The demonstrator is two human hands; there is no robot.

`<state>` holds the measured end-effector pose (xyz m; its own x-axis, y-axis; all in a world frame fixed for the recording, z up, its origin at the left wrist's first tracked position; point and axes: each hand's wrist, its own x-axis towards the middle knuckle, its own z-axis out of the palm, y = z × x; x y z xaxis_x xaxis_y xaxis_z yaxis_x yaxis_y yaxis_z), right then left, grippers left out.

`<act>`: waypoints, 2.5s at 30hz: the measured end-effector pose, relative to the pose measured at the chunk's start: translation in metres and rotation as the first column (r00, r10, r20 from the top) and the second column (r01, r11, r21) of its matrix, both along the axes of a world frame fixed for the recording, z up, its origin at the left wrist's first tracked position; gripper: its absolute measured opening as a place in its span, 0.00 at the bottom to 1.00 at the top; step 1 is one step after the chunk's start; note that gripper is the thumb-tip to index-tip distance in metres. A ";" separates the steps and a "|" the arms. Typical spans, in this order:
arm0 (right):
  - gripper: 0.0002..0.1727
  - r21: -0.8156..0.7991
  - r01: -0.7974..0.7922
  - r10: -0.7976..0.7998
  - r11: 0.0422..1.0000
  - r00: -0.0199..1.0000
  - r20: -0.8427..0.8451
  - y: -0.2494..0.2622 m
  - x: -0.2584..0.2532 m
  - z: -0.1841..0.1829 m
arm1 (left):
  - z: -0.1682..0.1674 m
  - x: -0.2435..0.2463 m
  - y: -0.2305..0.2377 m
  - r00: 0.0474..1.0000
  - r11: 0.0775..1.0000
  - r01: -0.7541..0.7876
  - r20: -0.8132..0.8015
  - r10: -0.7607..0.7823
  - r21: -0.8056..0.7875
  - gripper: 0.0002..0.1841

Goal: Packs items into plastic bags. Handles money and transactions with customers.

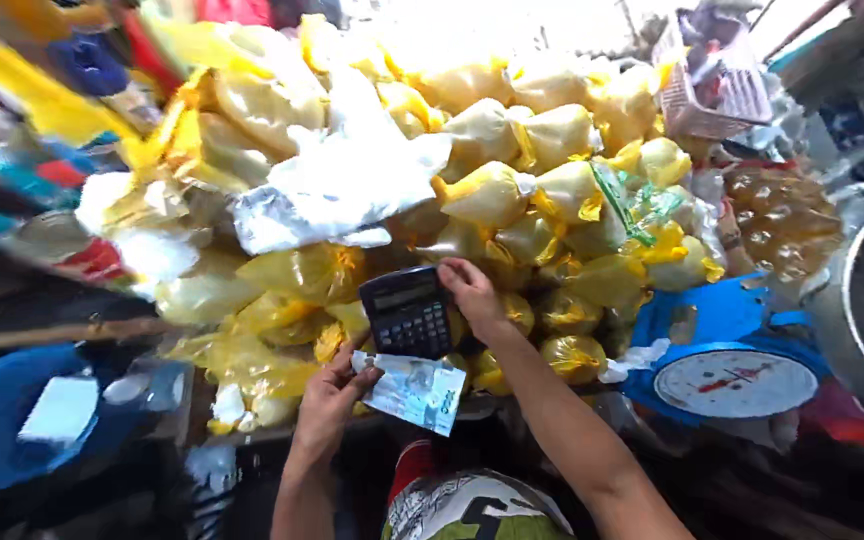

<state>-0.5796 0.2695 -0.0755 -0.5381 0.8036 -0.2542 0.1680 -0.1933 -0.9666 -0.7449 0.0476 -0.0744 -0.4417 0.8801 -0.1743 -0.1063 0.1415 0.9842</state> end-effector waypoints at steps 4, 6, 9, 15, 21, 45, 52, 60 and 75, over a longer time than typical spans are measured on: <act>0.16 0.006 0.085 -0.084 0.996 0.993 -0.081 0.008 -0.022 0.007 | 0.005 -0.008 0.015 0.988 0.988 0.153 0.017 -0.153 0.025 0.12; 0.16 0.006 0.175 -0.174 0.985 0.983 -0.056 0.013 -0.004 0.023 | 0.009 -0.011 0.025 0.958 0.962 0.261 0.104 -0.269 0.082 0.12; 0.17 0.132 0.339 -0.350 0.931 0.935 0.065 0.022 0.050 0.053 | 0.013 -0.011 0.046 0.898 0.918 0.381 0.192 -0.396 0.110 0.13; 0.19 0.150 0.703 -0.706 0.695 0.626 0.332 0.059 0.156 0.005 | 0.011 -0.022 0.080 0.883 0.904 0.415 0.194 -0.427 0.099 0.21; 0.24 0.241 0.691 -0.707 0.682 0.536 0.461 0.057 0.171 -0.010 | 0.027 -0.022 0.105 0.868 0.879 0.462 0.140 -0.476 0.121 0.22; 0.31 0.835 0.077 -0.794 0.545 0.370 0.483 -0.114 0.204 -0.067 | -0.026 0.096 0.130 0.661 0.690 0.718 0.399 -0.635 -0.093 0.15; 0.26 0.829 0.049 -0.792 0.557 0.332 0.512 -0.111 0.203 -0.071 | -0.021 0.100 0.129 0.643 0.676 0.729 0.442 -0.625 -0.105 0.17; 0.22 0.832 0.026 -0.790 0.555 0.332 0.516 -0.096 0.194 -0.075 | -0.023 0.100 0.130 0.661 0.691 0.716 0.421 -0.621 -0.106 0.19; 0.23 0.842 0.051 -0.819 0.537 0.269 0.506 -0.097 0.187 -0.069 | -0.006 0.108 0.130 0.711 0.704 0.690 0.338 -0.616 -0.167 0.14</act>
<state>-0.3924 0.1725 -0.1444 0.1411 0.9234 0.3570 0.9650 -0.0478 -0.2579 -0.6372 0.1780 -0.0802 0.3164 0.8308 -0.4579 -0.1112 0.5118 0.8519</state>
